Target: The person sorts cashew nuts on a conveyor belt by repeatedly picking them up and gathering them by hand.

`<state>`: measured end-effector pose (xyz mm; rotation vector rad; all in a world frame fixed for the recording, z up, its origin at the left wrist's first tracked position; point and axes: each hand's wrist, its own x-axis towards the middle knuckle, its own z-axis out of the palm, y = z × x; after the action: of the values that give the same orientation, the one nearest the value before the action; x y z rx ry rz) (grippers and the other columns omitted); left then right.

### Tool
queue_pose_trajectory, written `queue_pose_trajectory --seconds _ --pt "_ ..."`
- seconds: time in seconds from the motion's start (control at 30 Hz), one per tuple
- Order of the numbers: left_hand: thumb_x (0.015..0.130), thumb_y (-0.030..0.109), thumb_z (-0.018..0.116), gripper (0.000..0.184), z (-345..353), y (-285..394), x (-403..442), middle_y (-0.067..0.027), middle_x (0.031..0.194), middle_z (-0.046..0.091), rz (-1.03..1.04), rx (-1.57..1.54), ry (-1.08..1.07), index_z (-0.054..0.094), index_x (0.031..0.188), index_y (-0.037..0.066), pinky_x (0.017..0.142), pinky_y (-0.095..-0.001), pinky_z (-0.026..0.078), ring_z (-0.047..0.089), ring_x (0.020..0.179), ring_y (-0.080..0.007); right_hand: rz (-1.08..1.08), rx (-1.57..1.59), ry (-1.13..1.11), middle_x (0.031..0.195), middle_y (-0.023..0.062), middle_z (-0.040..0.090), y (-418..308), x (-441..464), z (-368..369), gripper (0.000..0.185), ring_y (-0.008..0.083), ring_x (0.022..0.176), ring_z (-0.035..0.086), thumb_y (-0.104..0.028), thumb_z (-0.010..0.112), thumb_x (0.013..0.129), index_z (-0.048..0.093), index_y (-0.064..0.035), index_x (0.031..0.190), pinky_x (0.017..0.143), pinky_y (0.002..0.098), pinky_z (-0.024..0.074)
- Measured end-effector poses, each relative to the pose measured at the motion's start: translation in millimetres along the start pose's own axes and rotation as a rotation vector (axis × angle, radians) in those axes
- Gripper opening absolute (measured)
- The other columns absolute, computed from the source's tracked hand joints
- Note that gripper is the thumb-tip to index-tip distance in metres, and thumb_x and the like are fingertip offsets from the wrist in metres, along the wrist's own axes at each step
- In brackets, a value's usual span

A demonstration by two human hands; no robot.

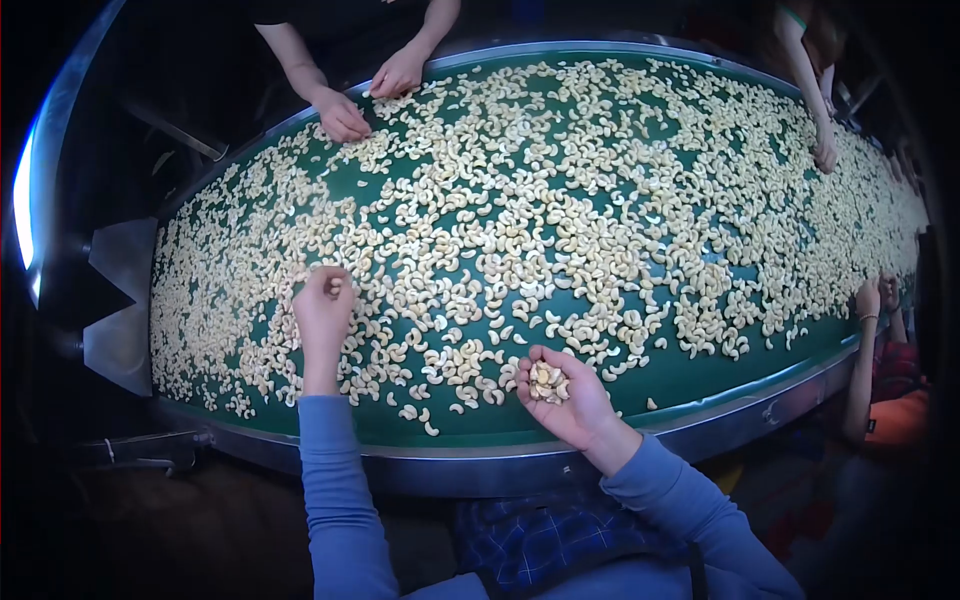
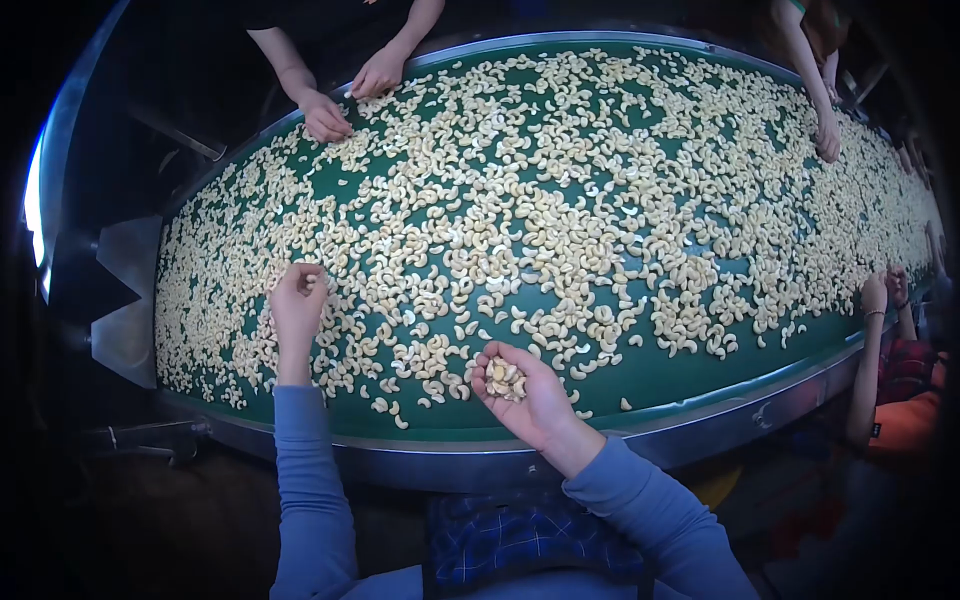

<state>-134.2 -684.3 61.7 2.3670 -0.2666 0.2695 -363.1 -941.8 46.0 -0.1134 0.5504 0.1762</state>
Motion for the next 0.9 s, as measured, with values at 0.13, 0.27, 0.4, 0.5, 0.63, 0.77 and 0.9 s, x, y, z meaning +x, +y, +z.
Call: queue_pose_trajectory --seconds 0.13,0.27,0.4,0.5,0.63,0.77,0.9 --pt "0.084 -0.001 0.064 0.014 32.6 112.0 -72.5 -0.0062 0.087 0.07 0.049 -0.489 -0.316 0.068 0.097 0.0 0.068 -0.0233 0.053 0.066 0.075 -0.0087 -0.062 0.027 -0.025 0.123 0.017 0.056 -18.0 -3.5 -2.2 0.033 0.0278 0.115 0.055 -0.015 0.046 0.099 0.05 0.0015 0.127 0.102 0.0396 0.0467" --pt "0.083 0.004 0.07 0.027 56.9 181.2 -110.7 -0.0083 0.101 0.068 0.229 -0.61 -0.63 0.066 0.109 0.002 0.078 -0.0293 0.055 0.067 0.089 -0.0175 -0.063 0.012 -0.011 0.115 0.015 0.059 -37.9 -10.1 -5.1 0.028 0.0252 0.107 0.059 -0.019 0.044 0.1 0.055 -0.0009 0.118 0.092 0.0374 0.0526" --pt "0.085 0.004 0.067 0.02 101.9 186.7 -108.0 -0.0093 0.096 0.068 0.276 -0.491 -0.467 0.067 0.105 0.002 0.075 -0.0308 0.053 0.066 0.091 -0.021 -0.036 0.163 -0.009 0.093 0.0097 0.06 -59.6 -24.7 -20.5 0.016 0.0214 0.087 0.061 -0.017 0.046 0.099 0.055 -0.0035 0.095 0.074 0.0339 0.0564" --pt "0.083 0.002 0.065 0.017 136.4 206.5 -107.6 -0.0119 0.093 0.067 0.421 -0.423 -0.421 0.067 0.1 0.001 0.076 -0.0336 0.052 0.065 0.09 -0.0265 0.03 0.346 -0.108 0.09 0.0099 0.058 -75.9 -35.7 -38.0 0.018 0.0205 0.083 0.059 -0.018 0.047 0.098 0.055 -0.0034 0.091 0.074 0.0335 0.0558" --pt "0.08 0.002 0.066 0.015 163.5 219.3 -108.2 -0.0134 0.093 0.067 0.525 -0.194 -0.454 0.067 0.095 0.002 0.078 -0.0394 0.05 0.062 0.09 -0.0322 -0.061 0.346 -0.141 0.093 0.0106 0.059 -95.4 -56.3 -49.6 0.018 0.0221 0.086 0.06 -0.017 0.047 0.099 0.056 -0.0028 0.092 0.081 0.0357 0.0548" --pt "0.077 0.003 0.069 0.015 170.2 220.5 -112.8 -0.0116 0.085 0.066 0.487 -0.152 -0.425 0.068 0.092 0.002 0.075 -0.0397 0.05 0.062 0.083 -0.0314 -0.14 0.286 -0.039 0.104 0.0138 0.062 -115.0 -67.4 -62.1 0.016 0.0258 0.101 0.06 -0.015 0.049 0.098 0.058 -0.0017 0.1 0.094 0.0399 0.0507" --pt "0.078 0.006 0.073 0.012 166.7 217.4 -114.9 -0.0093 0.079 0.065 0.367 -0.195 -0.392 0.07 0.088 0.001 0.066 -0.0331 0.051 0.063 0.072 -0.0234 -0.101 0.294 -0.006 0.115 0.0147 0.06 -126.7 -75.8 -59.3 0.021 0.027 0.109 0.059 -0.015 0.047 0.099 0.058 -0.0012 0.111 0.097 0.041 0.0487"
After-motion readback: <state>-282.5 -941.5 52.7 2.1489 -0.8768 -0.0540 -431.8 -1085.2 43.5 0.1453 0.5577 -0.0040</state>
